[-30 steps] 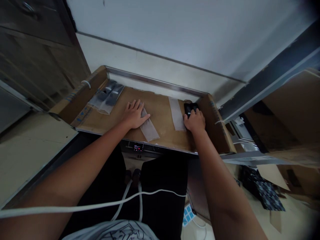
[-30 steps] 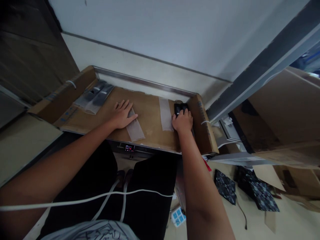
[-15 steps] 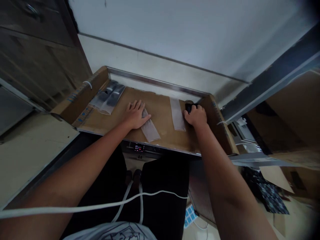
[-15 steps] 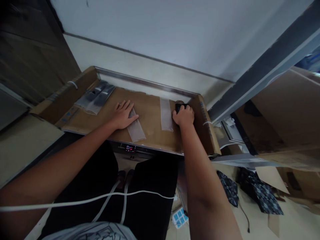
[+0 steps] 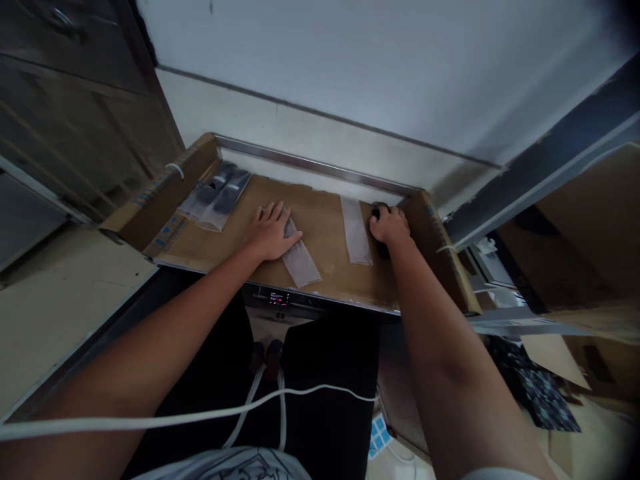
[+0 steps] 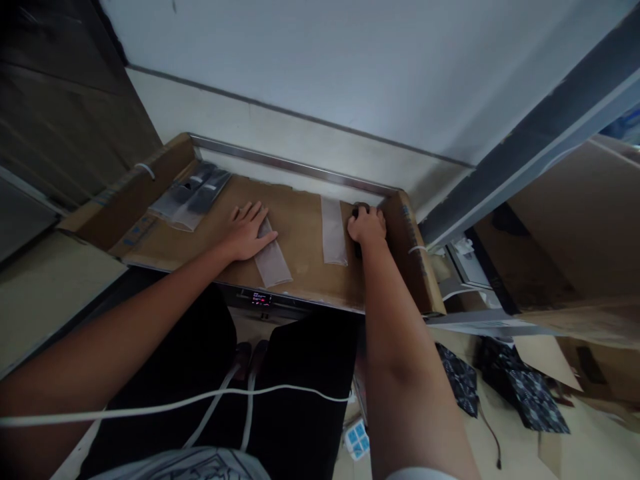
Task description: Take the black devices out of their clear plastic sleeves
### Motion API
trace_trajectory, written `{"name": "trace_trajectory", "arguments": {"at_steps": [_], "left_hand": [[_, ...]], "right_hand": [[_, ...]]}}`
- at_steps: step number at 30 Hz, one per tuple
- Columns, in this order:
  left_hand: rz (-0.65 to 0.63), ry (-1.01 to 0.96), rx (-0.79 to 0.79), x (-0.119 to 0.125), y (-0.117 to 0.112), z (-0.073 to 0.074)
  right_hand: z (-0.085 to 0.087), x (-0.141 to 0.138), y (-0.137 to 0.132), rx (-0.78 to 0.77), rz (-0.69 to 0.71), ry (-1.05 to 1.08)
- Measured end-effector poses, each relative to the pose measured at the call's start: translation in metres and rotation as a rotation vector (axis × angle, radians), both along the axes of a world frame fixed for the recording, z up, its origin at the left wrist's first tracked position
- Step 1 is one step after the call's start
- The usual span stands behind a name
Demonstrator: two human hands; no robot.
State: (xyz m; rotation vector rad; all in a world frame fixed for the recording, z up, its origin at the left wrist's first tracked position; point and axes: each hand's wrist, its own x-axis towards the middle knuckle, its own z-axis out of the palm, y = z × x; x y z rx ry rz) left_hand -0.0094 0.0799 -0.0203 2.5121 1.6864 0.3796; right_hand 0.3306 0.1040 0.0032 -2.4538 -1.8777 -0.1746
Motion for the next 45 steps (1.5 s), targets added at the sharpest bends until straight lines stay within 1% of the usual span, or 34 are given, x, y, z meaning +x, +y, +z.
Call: {"name": "trace_trajectory", "arguments": {"at_steps": [3, 5, 7, 9, 11, 13, 16, 19, 21, 24, 26, 28, 29, 31, 32, 34, 36, 39, 43, 45], "left_hand": [[-0.006, -0.004, 0.009, -0.001, 0.000, 0.000], [-0.005, -0.004, 0.010, -0.001, 0.000, 0.000], [-0.005, -0.004, 0.008, -0.001, 0.000, 0.000], [-0.012, -0.007, 0.009, -0.001, -0.001, 0.001], [-0.019, -0.011, 0.011, -0.001, -0.001, 0.001], [-0.020, -0.016, 0.015, -0.001, -0.001, 0.001], [-0.020, -0.023, 0.026, -0.001, 0.000, -0.001], [-0.022, -0.029, 0.033, -0.001, 0.001, -0.003], [-0.021, -0.032, 0.038, -0.001, 0.002, -0.004], [-0.017, -0.042, 0.039, -0.001, 0.002, -0.004], [-0.014, -0.053, 0.035, -0.001, 0.002, -0.004], [-0.024, -0.060, 0.029, -0.001, 0.002, -0.004], [-0.033, -0.057, 0.024, -0.001, 0.003, -0.004], [-0.046, -0.039, 0.015, -0.001, 0.004, -0.005], [-0.045, -0.029, 0.012, -0.001, 0.004, -0.005], [-0.035, -0.019, 0.007, -0.001, 0.005, -0.006], [-0.033, -0.033, 0.002, 0.000, 0.005, -0.006], [-0.021, -0.147, 0.023, -0.002, 0.007, -0.006], [0.085, -0.455, 0.091, -0.010, 0.017, -0.011], [0.090, -0.588, 0.121, -0.014, 0.023, -0.016]], "right_hand": [[0.002, 0.000, -0.001, 0.017, 0.007, 0.006], [0.005, -0.001, -0.003, 0.065, 0.028, 0.004], [0.008, -0.005, -0.007, 0.145, 0.083, -0.003], [0.008, -0.014, -0.014, 0.206, 0.172, 0.006], [0.003, -0.029, -0.026, 0.196, 0.260, 0.027], [-0.006, -0.047, -0.040, 0.127, 0.309, 0.048], [-0.021, -0.070, -0.056, 0.031, 0.294, 0.089], [-0.029, -0.081, -0.062, 0.025, 0.219, 0.128], [-0.027, -0.082, -0.061, 0.049, 0.193, 0.141], [-0.015, -0.087, -0.065, 0.137, 0.204, 0.145], [-0.005, -0.098, -0.072, 0.235, 0.261, 0.179], [0.002, -0.116, -0.084, 0.286, 0.383, 0.272], [0.004, -0.127, -0.091, 0.272, 0.465, 0.332], [0.003, -0.149, -0.103, 0.169, 0.632, 0.422], [0.001, -0.159, -0.108, 0.113, 0.688, 0.438], [-0.004, -0.175, -0.116, 0.028, 0.733, 0.417], [-0.009, -0.183, -0.121, -0.018, 0.724, 0.370], [-0.010, -0.185, -0.124, -0.053, 0.703, 0.318], [-0.010, -0.184, -0.126, -0.072, 0.653, 0.273], [-0.009, -0.184, -0.125, -0.084, 0.602, 0.264]]}}
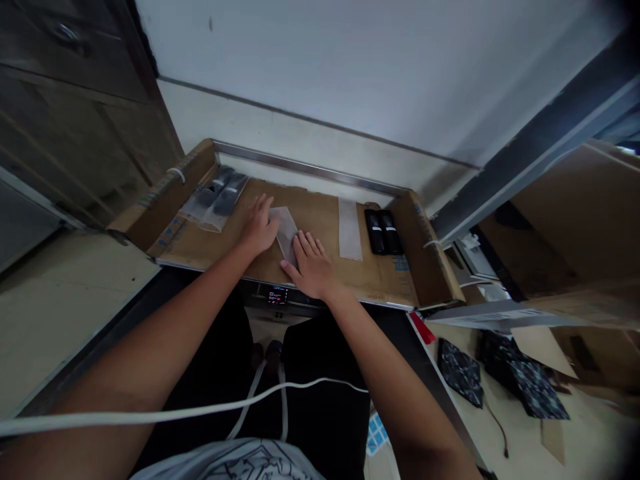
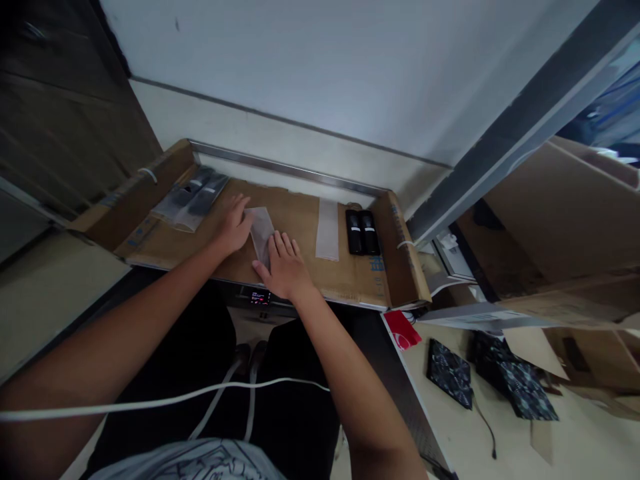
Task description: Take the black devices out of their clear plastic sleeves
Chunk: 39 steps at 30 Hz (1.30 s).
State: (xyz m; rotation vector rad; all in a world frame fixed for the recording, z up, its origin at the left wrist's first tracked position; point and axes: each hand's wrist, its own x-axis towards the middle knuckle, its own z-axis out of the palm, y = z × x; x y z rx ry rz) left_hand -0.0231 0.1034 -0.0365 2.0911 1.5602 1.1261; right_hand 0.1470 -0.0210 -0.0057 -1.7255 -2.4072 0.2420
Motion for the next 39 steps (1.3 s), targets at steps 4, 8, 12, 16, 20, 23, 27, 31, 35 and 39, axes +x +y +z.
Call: {"name": "trace_trajectory", "arguments": {"at_steps": [4, 8, 12, 16, 20, 23, 27, 31, 35, 39], "left_hand": [[-0.018, -0.112, 0.045, -0.001, 0.005, -0.006], [0.007, -0.113, 0.026, 0.001, 0.001, 0.001], [0.065, -0.156, -0.054, -0.001, -0.005, 0.014], [0.112, -0.173, -0.107, -0.001, -0.009, 0.023], [0.118, -0.145, -0.125, 0.000, -0.011, 0.026], [0.119, -0.136, -0.138, 0.001, -0.012, 0.026], [0.114, -0.139, -0.142, 0.001, -0.011, 0.025], [0.098, -0.145, -0.120, 0.001, -0.011, 0.024], [0.099, -0.127, -0.123, 0.000, -0.011, 0.025], [0.095, -0.122, -0.119, 0.000, -0.010, 0.023]], "right_hand": [[0.011, -0.005, 0.009, -0.006, -0.076, -0.002], [0.017, -0.019, 0.020, -0.017, -0.001, 0.007], [0.005, -0.027, 0.028, -0.043, 0.007, -0.012], [-0.004, -0.009, 0.050, -0.023, -0.148, -0.044], [-0.003, 0.019, 0.081, -0.051, -0.319, -0.070], [0.001, 0.033, 0.094, -0.067, -0.381, -0.100], [0.002, 0.041, 0.096, -0.095, -0.436, -0.126], [-0.002, 0.045, 0.094, -0.110, -0.472, -0.068], [0.002, 0.046, 0.092, -0.071, -0.477, -0.043], [0.014, 0.039, 0.076, 0.147, -0.431, 0.018]]}}
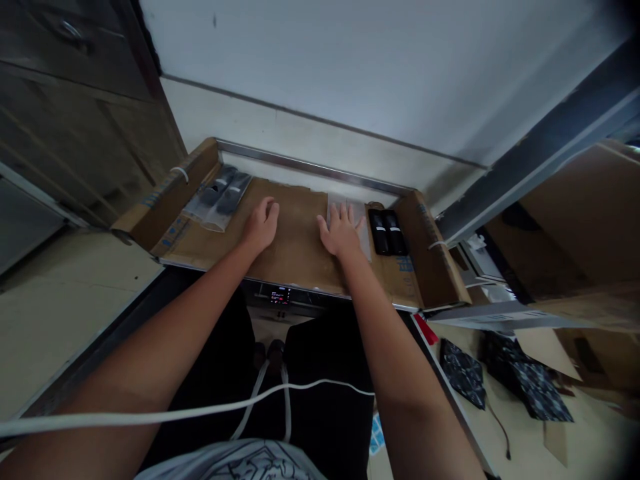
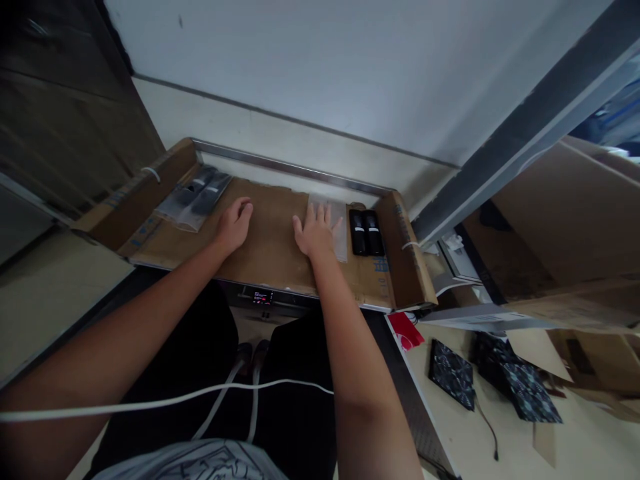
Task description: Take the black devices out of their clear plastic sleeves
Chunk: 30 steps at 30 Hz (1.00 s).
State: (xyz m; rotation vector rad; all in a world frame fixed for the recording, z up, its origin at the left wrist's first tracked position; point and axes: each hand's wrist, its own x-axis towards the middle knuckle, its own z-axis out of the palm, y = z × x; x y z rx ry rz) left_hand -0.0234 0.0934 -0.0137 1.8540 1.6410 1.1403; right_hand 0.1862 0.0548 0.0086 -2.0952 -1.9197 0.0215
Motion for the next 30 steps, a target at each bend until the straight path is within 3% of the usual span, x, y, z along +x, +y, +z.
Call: {"name": "trace_trajectory", "arguments": {"at_steps": [4, 6, 8, 11, 14, 20, 26, 30], "left_hand": [[-0.005, 0.021, -0.007, 0.004, 0.000, -0.002], [-0.011, 0.071, 0.029, 0.004, 0.000, 0.000], [0.016, 0.177, 0.092, -0.002, -0.001, 0.003], [0.178, 0.346, 0.159, -0.020, -0.002, 0.008], [0.291, 0.446, 0.113, -0.037, -0.004, 0.010], [0.164, 0.511, 0.010, -0.028, -0.015, 0.018], [0.143, 0.415, -0.075, -0.016, 0.005, 0.021], [0.069, 0.424, -0.187, -0.004, -0.020, 0.022]], "right_hand": [[-0.001, -0.020, -0.034, 0.236, 0.171, 0.131], [-0.008, -0.030, -0.048, 0.239, 0.351, 0.163], [-0.014, -0.036, -0.056, 0.234, 0.441, 0.158], [-0.017, -0.038, -0.057, 0.254, 0.404, 0.155], [-0.015, -0.037, -0.054, 0.261, 0.400, 0.153], [-0.013, -0.038, -0.057, 0.288, 0.373, 0.148], [-0.011, -0.039, -0.060, 0.240, 0.333, 0.117], [-0.012, -0.038, -0.059, 0.228, 0.336, 0.144]]}}
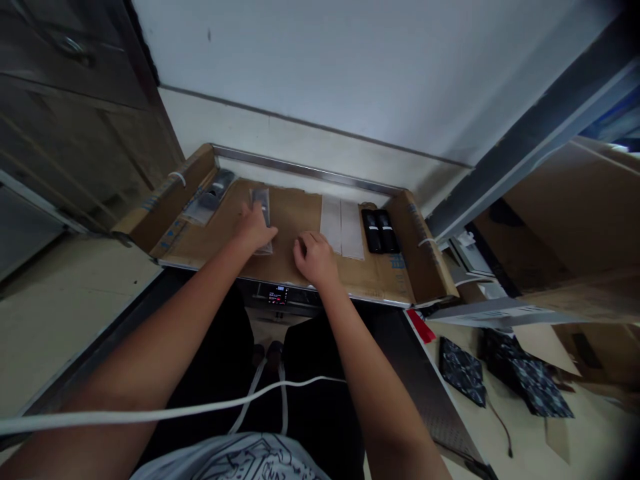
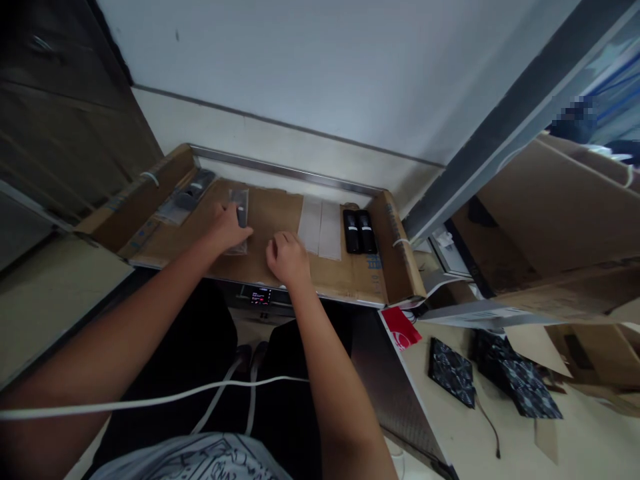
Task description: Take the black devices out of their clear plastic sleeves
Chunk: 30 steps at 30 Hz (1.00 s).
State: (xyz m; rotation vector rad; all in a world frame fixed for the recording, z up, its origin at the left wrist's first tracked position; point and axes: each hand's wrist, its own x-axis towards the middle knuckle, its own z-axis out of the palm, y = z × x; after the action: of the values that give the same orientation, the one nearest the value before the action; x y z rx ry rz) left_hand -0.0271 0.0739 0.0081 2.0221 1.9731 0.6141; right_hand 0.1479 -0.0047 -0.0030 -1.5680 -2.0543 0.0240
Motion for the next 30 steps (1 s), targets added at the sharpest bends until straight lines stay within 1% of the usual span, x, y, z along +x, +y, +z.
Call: {"name": "trace_trajectory", "arguments": {"at_steps": [3, 4, 5, 7, 9, 10, 11, 13, 15, 17, 20, 24, 27, 30], "left_hand": [[-0.127, -0.034, -0.086, 0.007, -0.031, 0.003], [-0.170, -0.062, -0.090, 0.006, -0.036, 0.004], [-0.197, -0.091, -0.074, 0.005, -0.036, 0.006], [-0.193, -0.133, 0.012, -0.001, -0.022, 0.009], [-0.145, -0.130, 0.120, -0.007, 0.005, 0.010], [-0.133, -0.118, 0.142, -0.009, 0.020, 0.008], [-0.146, -0.100, 0.125, -0.010, 0.034, 0.007], [-0.221, -0.072, 0.041, -0.011, 0.055, 0.001], [-0.271, -0.078, -0.032, -0.011, 0.067, -0.004], [-0.275, -0.112, -0.070, -0.015, 0.072, -0.007], [-0.261, -0.137, -0.094, -0.024, 0.074, -0.006], [-0.216, -0.167, -0.084, -0.033, 0.071, 0.002], [-0.194, -0.281, -0.012, -0.028, 0.061, 0.012], [-0.266, -0.418, 0.117, -0.017, 0.047, 0.028]], "right_hand": [[-0.001, 0.002, 0.001, -0.006, 0.030, 0.070], [-0.002, 0.002, 0.001, -0.011, 0.040, 0.088], [-0.002, 0.003, 0.001, -0.019, 0.048, 0.100], [-0.002, 0.004, 0.002, -0.044, 0.062, 0.109], [-0.002, 0.004, 0.002, -0.069, 0.074, 0.112], [-0.002, 0.004, 0.003, -0.075, 0.077, 0.117], [-0.002, 0.004, 0.003, -0.075, 0.080, 0.123], [-0.004, 0.004, 0.004, -0.064, 0.089, 0.142], [-0.005, 0.005, 0.006, -0.049, 0.104, 0.170], [-0.006, 0.005, 0.007, -0.037, 0.115, 0.199], [-0.008, 0.006, 0.009, -0.032, 0.123, 0.223], [-0.008, 0.008, 0.009, -0.066, 0.110, 0.250], [-0.006, 0.007, 0.008, -0.110, 0.091, 0.310], [-0.001, 0.000, 0.007, -0.163, 0.060, 0.356]]}}
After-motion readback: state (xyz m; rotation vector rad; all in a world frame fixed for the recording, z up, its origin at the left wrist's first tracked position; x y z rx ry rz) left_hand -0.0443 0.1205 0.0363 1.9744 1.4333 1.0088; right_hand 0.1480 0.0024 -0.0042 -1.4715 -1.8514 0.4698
